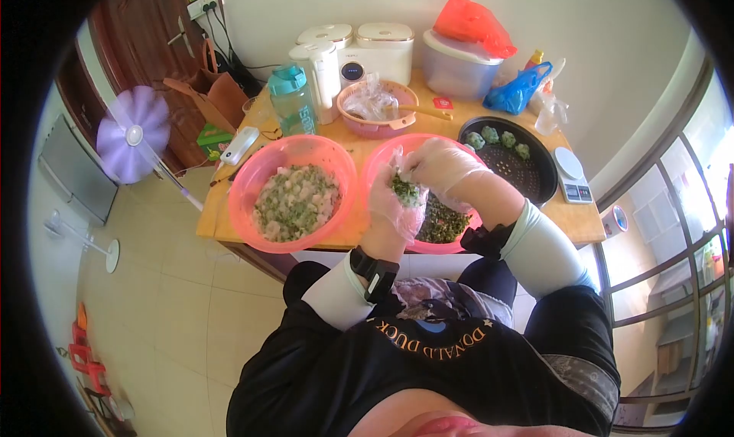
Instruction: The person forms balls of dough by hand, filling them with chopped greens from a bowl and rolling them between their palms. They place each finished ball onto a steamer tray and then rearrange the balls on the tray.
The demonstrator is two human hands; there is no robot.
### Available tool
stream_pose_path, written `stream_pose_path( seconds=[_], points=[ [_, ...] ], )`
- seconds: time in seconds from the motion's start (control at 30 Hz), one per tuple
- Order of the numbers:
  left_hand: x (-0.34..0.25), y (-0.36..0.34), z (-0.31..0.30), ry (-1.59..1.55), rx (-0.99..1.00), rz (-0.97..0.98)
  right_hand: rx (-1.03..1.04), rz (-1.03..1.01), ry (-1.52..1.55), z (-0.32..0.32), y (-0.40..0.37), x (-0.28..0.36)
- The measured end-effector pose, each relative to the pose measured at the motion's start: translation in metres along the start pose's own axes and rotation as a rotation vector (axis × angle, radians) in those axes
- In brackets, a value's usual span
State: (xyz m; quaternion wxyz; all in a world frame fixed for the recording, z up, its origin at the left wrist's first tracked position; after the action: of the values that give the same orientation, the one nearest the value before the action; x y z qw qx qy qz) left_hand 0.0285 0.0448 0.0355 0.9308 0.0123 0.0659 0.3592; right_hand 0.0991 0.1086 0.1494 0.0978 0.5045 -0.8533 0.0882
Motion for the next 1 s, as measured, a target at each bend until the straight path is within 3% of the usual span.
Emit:
stream_pose_path(
  seconds=[0.03,0.17,0.23,0.3,0.37,0.43,0.53,0.57,0.6,0.7,0.8,0.9,0.97,1.0],
  points=[
    [0.0,0.001,0.001,-0.009,0.04,-0.003,0.04,0.113,0.228,-0.007,-0.004,0.002],
    [0.0,-0.001,-0.001,0.057,0.141,-0.003,0.061,0.014,0.214,0.009,-0.001,0.003],
    [0.0,-0.001,-0.004,0.066,0.142,-0.011,-0.022,-0.085,0.051,0.022,0.001,0.004],
    [0.0,-0.001,-0.002,0.076,0.14,-0.014,-0.074,-0.101,0.077,0.013,-0.004,-0.004],
    [-0.002,-0.004,0.006,-0.016,-0.025,0.04,-0.12,-0.118,0.103,-0.007,-0.015,0.0],
    [-0.004,0.001,-0.006,-0.075,-0.021,0.029,-0.159,0.239,0.258,-0.031,-0.026,0.002],
    [-0.009,0.004,-0.005,-0.088,-0.039,0.04,-0.268,0.363,0.451,-0.016,-0.031,-0.016],
    [-0.01,0.003,-0.003,-0.043,-0.074,0.063,-0.321,0.087,0.204,0.004,-0.034,-0.027],
    [-0.011,0.004,-0.003,-0.045,-0.073,0.065,-0.168,-0.008,-0.125,0.015,-0.027,-0.026],
    [-0.009,0.003,-0.001,-0.13,-0.079,0.02,-0.183,0.172,0.031,0.029,-0.038,-0.036],
    [-0.007,-0.004,0.007,-0.059,-0.069,0.049,-0.453,-0.162,0.367,0.049,-0.045,-0.034],
    [-0.006,-0.004,0.007,-0.151,-0.015,-0.092,-0.367,-0.03,0.513,0.069,-0.048,-0.02],
    [-0.002,0.002,-0.001,-0.12,0.266,-0.106,-0.332,0.025,0.593,0.069,-0.046,-0.013],
    [-0.001,0.003,-0.002,-0.119,0.27,-0.103,-0.287,0.084,0.672,0.069,-0.046,-0.012]
  ],
)
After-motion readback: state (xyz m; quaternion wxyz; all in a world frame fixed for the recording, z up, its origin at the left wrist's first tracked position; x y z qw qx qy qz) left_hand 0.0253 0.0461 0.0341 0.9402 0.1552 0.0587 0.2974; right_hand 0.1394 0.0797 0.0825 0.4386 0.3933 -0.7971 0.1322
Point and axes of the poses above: each hand's wrist, its own y-axis towards the middle knuckle, its own z-axis out of the palm, x = y × z, the point moved 2 cm from there along y, towards the middle knuckle, and after that the axes turned 14 degrees about z, right-handed, at the moved point
